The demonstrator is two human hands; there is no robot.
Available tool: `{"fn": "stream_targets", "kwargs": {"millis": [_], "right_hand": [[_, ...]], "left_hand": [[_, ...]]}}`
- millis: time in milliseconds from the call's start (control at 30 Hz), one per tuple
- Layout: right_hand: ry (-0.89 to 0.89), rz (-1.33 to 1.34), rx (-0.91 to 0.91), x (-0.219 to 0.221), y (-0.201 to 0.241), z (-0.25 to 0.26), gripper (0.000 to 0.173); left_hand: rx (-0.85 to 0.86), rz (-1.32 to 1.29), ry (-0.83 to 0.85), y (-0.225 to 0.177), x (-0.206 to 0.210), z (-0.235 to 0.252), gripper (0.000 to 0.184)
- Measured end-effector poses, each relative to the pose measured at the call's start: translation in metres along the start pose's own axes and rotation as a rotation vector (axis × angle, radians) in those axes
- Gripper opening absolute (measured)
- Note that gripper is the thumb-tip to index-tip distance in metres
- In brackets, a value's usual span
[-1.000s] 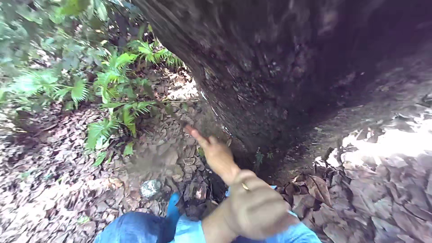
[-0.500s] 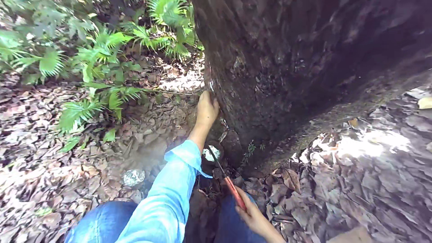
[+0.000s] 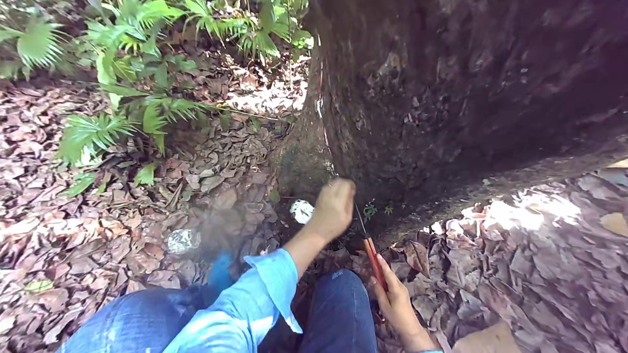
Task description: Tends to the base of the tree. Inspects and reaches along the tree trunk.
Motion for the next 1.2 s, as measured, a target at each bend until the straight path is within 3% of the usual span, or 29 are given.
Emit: {"fn": "stream_targets", "kwargs": {"millis": [167, 300, 467, 700, 867, 1200], "right_hand": [[0.029, -0.055, 0.073, -0.008, 0.004, -0.01, 0.051], [-0.009, -0.117, 0.077, -0.011, 0.016, -0.013, 0.049], [-0.025, -0.137, 0.075, -0.007, 0.021, -0.011, 0.046], [0.008, -0.183, 0.128, -0.017, 0.036, -0.003, 0.045], [-0.013, -0.284, 0.112, -0.014, 0.026, 0.0, 0.041], [-0.123, -0.29, 0.052, 0.035, -0.026, 0.015, 0.03]], "left_hand": [[0.375, -0.056, 0.249, -0.034, 0.068, -0.034, 0.017], [0.409, 0.028, 0.434, -0.041, 0.092, -0.038, 0.03], [0.562, 0.057, 0.107, -0.035, 0.095, -0.039, 0.037], [0.622, -0.05, -0.069, -0.031, 0.091, -0.034, 0.042], [0.659, -0.073, -0.079, -0.028, 0.094, -0.032, 0.044], [0.747, 0.071, -0.044, -0.002, 0.118, -0.033, 0.043]]}}
Point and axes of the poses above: each hand's wrist, its own z-axis towards the middle knuckle, its own x-axis out of the palm, y = z × x, the point moved 4 cm from there along z, towards the middle knuckle, and after that the axes turned 8 degrees about y, right-handed, at the moved point
